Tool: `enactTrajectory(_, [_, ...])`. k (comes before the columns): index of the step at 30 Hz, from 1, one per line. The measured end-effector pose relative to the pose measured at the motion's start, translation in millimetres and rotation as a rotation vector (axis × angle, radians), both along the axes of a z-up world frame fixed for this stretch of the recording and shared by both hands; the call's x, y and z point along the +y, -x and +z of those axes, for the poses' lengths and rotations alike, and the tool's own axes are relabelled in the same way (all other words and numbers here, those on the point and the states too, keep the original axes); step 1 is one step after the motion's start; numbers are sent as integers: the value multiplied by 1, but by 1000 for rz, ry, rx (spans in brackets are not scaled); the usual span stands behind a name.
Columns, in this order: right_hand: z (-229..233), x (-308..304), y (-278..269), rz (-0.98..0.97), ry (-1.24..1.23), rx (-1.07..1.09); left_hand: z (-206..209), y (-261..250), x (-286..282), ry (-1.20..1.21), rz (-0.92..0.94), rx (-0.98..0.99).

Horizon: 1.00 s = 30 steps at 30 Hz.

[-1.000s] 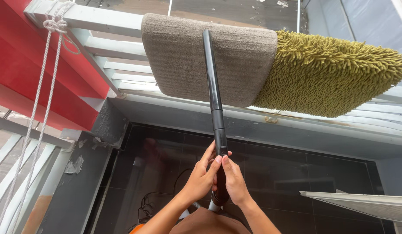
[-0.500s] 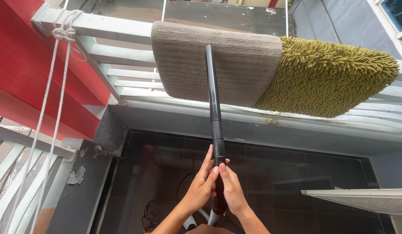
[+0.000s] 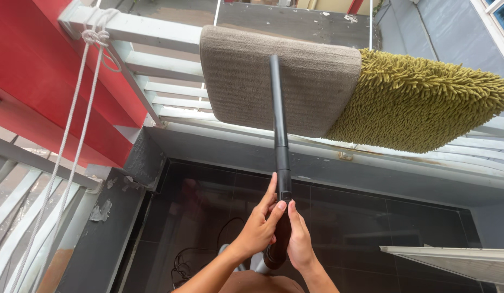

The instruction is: The person uses a vacuum cleaner with a long nozzle to clean a gray mat hanging on a balcony railing. The person repeatedly moves the nozzle back and forth along the mat's surface.

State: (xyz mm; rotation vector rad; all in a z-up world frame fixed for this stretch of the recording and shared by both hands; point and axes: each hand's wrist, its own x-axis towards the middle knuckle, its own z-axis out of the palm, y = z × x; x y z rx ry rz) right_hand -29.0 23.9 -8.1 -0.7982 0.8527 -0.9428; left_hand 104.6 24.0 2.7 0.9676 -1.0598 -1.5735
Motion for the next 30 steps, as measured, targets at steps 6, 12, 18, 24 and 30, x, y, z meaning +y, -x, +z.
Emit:
enactTrajectory(6, [-16,-5,18,-150,72,88,-10,25,-13,4,-68,-38])
enactTrajectory(12, [-26,-8,39,-227,121,112,0,45,-25,-44,-158,-110])
enactTrajectory(18, [-24,2,48,-389,102,189,0,61,-27,-42,-230,-91])
enactTrajectory(24, [-22,-2,58,-320,111,183,5,72,-46,-64,-265,19])
enactTrajectory(30, [-16,-7,43,-326,63,131,-4,74,-72,-5,-290,279])
